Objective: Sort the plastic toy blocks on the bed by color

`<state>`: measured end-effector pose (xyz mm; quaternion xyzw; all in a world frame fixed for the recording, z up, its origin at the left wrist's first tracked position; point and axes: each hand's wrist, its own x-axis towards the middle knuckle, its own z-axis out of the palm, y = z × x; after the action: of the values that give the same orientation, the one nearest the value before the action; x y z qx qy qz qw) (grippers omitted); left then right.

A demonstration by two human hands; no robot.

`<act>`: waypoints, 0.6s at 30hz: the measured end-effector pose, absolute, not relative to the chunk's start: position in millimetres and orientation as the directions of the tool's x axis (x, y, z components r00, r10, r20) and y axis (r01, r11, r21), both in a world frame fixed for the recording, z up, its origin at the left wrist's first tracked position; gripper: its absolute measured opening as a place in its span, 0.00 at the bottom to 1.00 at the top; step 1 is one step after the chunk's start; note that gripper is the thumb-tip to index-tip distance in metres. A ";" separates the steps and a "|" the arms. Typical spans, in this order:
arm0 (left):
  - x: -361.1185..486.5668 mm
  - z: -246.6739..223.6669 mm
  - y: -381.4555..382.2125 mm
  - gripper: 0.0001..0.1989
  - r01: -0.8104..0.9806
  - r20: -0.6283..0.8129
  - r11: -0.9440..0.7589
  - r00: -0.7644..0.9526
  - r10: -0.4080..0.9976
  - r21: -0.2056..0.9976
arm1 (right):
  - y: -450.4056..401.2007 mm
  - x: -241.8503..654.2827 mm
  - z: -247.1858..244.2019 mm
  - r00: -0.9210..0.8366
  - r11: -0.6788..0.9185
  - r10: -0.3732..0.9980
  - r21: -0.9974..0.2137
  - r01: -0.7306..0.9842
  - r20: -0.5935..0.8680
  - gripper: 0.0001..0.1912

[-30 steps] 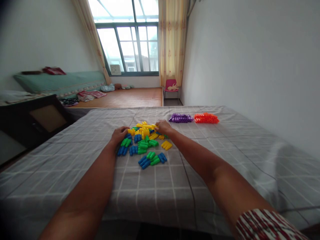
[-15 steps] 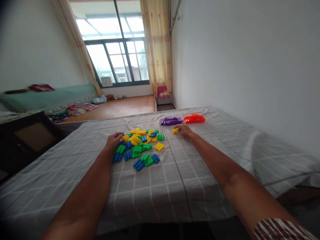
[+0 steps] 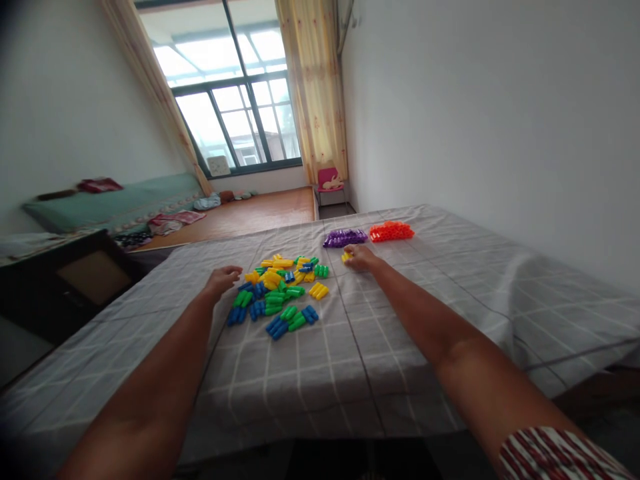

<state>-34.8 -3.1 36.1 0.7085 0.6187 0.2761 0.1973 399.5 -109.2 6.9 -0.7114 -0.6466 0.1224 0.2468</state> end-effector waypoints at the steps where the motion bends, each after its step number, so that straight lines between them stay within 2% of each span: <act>1: -36.6 28.4 -2.2 0.18 0.790 0.161 -0.153 0.070 0.985 0.594 | -107.2 396.4 7.4 0.126 -0.029 0.980 -0.506 0.862 0.157 0.26; 4: -41.8 11.9 -1.4 0.17 0.862 0.194 -0.144 0.054 0.979 0.486 | -102.5 391.7 7.2 0.093 0.006 0.981 -0.504 0.864 0.171 0.23; 7: -45.6 6.6 -2.7 0.17 0.871 0.197 -0.169 0.085 0.977 0.461 | -100.8 390.7 9.1 0.085 -0.002 0.985 -0.474 0.880 0.154 0.23; 10: -46.5 7.2 -3.8 0.18 0.861 0.188 -0.194 0.118 0.975 0.471 | -97.7 380.4 20.4 0.053 0.012 0.984 -0.361 0.932 0.169 0.24; 14: -44.2 8.7 -5.1 0.18 0.883 0.182 -0.169 0.097 0.978 0.437 | -88.5 336.6 40.8 -0.097 0.151 0.970 -0.241 0.959 0.222 0.18; 16: -43.2 9.3 -6.8 0.18 0.890 0.179 -0.165 0.096 0.979 0.425 | -85.5 308.8 45.7 -0.141 0.176 0.974 -0.196 0.965 0.180 0.16; 18: -42.8 10.3 -8.9 0.18 0.890 0.176 -0.172 0.105 0.979 0.422 | -85.3 284.5 45.2 -0.085 0.100 0.991 -0.144 0.984 0.105 0.21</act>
<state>-42.8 -8.9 10.3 0.7359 0.6349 0.2105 0.1051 284.5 -85.3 45.2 -0.6706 -0.7364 0.0179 0.0879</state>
